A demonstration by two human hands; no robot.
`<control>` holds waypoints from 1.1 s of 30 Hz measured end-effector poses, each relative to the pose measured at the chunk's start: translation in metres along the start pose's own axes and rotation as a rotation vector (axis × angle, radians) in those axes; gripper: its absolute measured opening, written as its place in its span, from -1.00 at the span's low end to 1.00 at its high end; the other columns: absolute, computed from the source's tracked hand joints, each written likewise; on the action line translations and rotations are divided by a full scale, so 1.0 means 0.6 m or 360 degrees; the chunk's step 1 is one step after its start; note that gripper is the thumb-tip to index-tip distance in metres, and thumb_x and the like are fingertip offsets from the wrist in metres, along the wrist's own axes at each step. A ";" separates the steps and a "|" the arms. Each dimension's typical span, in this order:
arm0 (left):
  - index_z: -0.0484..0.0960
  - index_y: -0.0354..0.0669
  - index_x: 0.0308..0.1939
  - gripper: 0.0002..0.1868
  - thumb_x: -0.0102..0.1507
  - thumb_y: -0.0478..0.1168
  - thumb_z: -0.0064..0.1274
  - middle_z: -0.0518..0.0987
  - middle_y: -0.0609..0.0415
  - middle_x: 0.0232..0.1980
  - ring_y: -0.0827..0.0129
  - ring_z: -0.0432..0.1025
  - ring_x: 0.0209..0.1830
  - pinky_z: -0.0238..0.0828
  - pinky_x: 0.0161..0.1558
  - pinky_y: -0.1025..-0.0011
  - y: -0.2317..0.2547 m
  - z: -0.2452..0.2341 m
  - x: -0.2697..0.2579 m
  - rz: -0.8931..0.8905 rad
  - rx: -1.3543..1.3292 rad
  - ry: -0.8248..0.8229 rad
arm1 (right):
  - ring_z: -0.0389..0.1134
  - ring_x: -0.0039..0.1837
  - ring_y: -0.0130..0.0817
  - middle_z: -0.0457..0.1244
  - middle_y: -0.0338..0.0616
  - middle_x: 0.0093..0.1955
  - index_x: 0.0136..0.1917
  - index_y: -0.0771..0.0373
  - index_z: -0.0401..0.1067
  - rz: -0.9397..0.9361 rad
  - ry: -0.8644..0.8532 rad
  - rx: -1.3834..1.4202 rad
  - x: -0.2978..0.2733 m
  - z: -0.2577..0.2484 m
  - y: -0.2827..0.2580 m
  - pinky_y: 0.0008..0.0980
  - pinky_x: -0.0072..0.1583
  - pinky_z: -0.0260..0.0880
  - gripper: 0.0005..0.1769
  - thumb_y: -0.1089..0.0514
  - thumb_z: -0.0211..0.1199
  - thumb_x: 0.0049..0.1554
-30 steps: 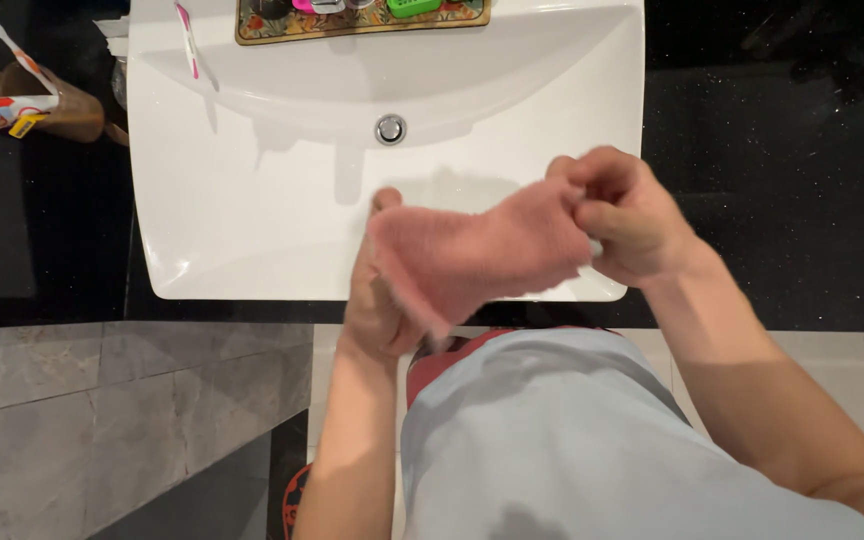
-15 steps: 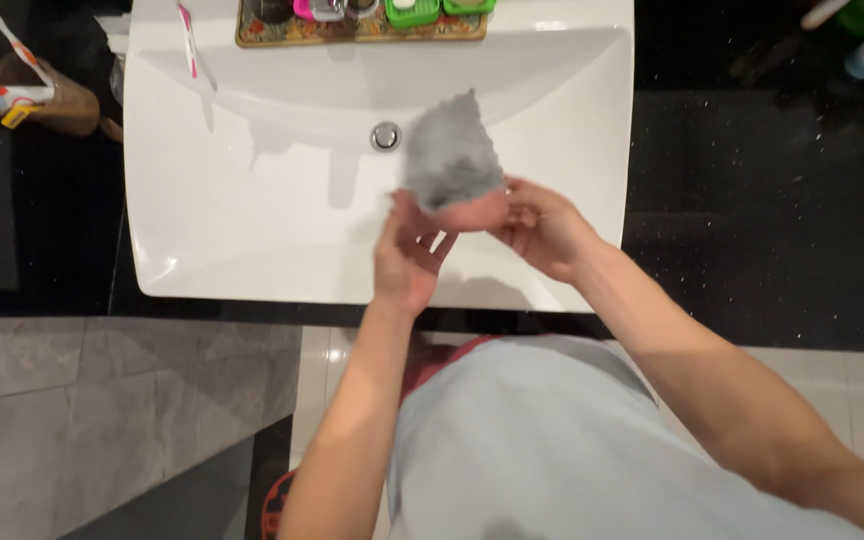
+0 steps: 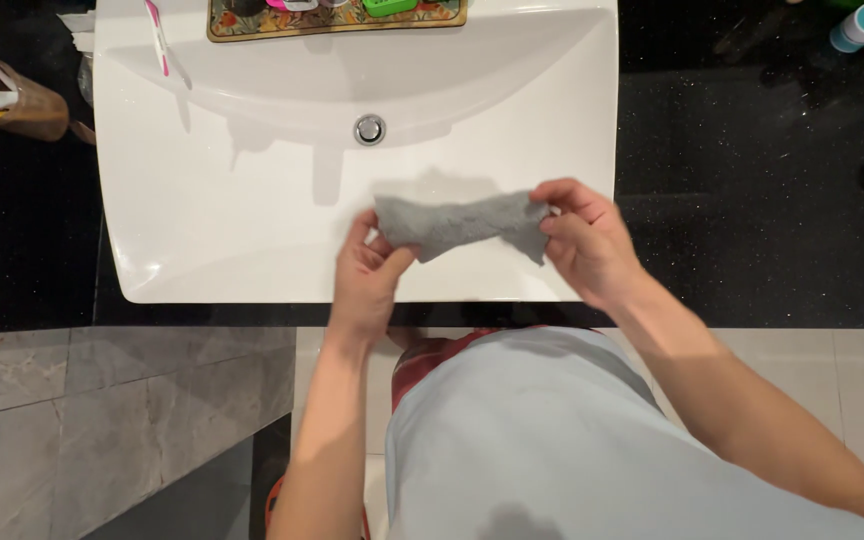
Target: Cleaning a bathroom sink using a cloth and a toothbrush to scrub various areas.
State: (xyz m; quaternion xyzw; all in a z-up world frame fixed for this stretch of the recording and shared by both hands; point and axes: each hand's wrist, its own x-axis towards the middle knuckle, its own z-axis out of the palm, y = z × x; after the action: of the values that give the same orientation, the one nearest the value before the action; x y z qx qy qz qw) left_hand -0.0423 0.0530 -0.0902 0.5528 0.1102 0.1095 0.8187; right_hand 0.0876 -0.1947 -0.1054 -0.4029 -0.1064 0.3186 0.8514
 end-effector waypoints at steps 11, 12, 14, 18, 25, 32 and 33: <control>0.57 -0.28 0.25 -0.60 0.32 -0.34 0.17 0.71 -0.05 -0.14 0.49 0.55 -0.24 0.49 -0.21 0.53 0.093 -0.006 0.014 0.0125 0.0935 0.0204 | 0.41 -0.15 -0.37 0.37 -0.14 -0.12 0.13 0.26 0.57 -0.0675 -0.0085 -0.2198 0.052 0.123 -0.076 -0.41 -0.17 0.45 -0.66 0.23 0.49 0.07; 0.69 -0.27 0.15 -0.67 0.31 -0.30 0.21 0.75 0.01 -0.11 0.48 0.59 -0.27 0.53 -0.21 0.53 0.098 -0.008 0.008 0.0107 0.1094 0.0221 | 0.38 -0.23 -0.34 0.35 -0.12 -0.16 0.18 0.21 0.58 -0.0608 -0.0070 -0.2275 0.048 0.130 -0.084 -0.39 -0.24 0.42 -0.64 0.23 0.48 0.10; 0.68 -0.30 0.13 -0.62 0.24 -0.29 0.29 0.72 0.01 -0.07 0.45 0.57 -0.15 0.52 -0.11 0.50 0.105 -0.004 -0.004 0.0334 0.1168 0.0131 | 0.38 -0.24 -0.33 0.34 -0.11 -0.18 0.07 0.23 0.59 -0.0643 -0.0123 -0.2358 0.044 0.119 -0.077 -0.37 -0.24 0.41 -0.73 0.21 0.50 0.09; 0.70 -0.23 0.07 -0.51 0.06 -0.26 0.40 0.64 0.01 -0.19 0.36 0.54 -0.16 0.46 -0.24 0.42 0.110 0.023 -0.010 0.0409 0.1519 0.0158 | 0.36 -0.20 -0.29 0.29 -0.03 -0.09 -0.14 0.31 0.49 -0.0781 -0.0256 -0.2387 0.026 0.120 -0.073 -0.38 -0.25 0.39 -0.78 0.21 0.49 0.02; 0.62 -0.31 -0.30 -0.82 0.15 -0.28 0.29 0.49 -0.16 -0.02 0.15 0.45 -0.05 0.44 -0.18 0.34 0.055 0.007 0.022 0.0896 0.1512 0.0133 | 0.31 -0.23 -0.32 0.33 -0.03 -0.23 0.08 0.39 0.32 -0.0144 -0.0024 -0.2097 0.051 0.088 -0.052 -0.33 -0.19 0.33 -0.74 0.17 0.31 0.32; 0.46 -0.35 -0.04 -0.71 0.34 -0.17 0.09 0.59 -0.02 -0.17 0.39 0.51 -0.29 0.59 -0.26 0.33 -0.061 -0.012 0.052 -0.0727 -0.0014 0.0153 | 0.35 -0.11 -0.58 0.40 -0.25 -0.06 0.24 0.27 0.52 0.0399 0.0118 -0.1252 0.101 0.049 0.003 -0.51 -0.11 0.38 -0.64 0.10 0.28 0.22; 0.46 -0.39 0.01 -0.69 0.37 -0.17 0.11 0.58 -0.02 -0.16 0.42 0.46 -0.31 0.54 -0.25 0.37 -0.078 -0.012 0.049 -0.0729 0.0090 0.0217 | 0.35 -0.11 -0.57 0.40 -0.23 -0.06 0.25 0.30 0.52 0.0371 0.0146 -0.1287 0.098 0.048 0.004 -0.47 -0.10 0.38 -0.62 0.12 0.35 0.19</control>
State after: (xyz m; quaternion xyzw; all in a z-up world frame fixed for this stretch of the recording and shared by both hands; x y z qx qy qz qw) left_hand -0.0136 0.0513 -0.1378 0.5275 0.2908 -0.0453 0.7970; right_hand 0.1194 -0.1390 -0.0928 -0.7275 -0.1384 0.3272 0.5869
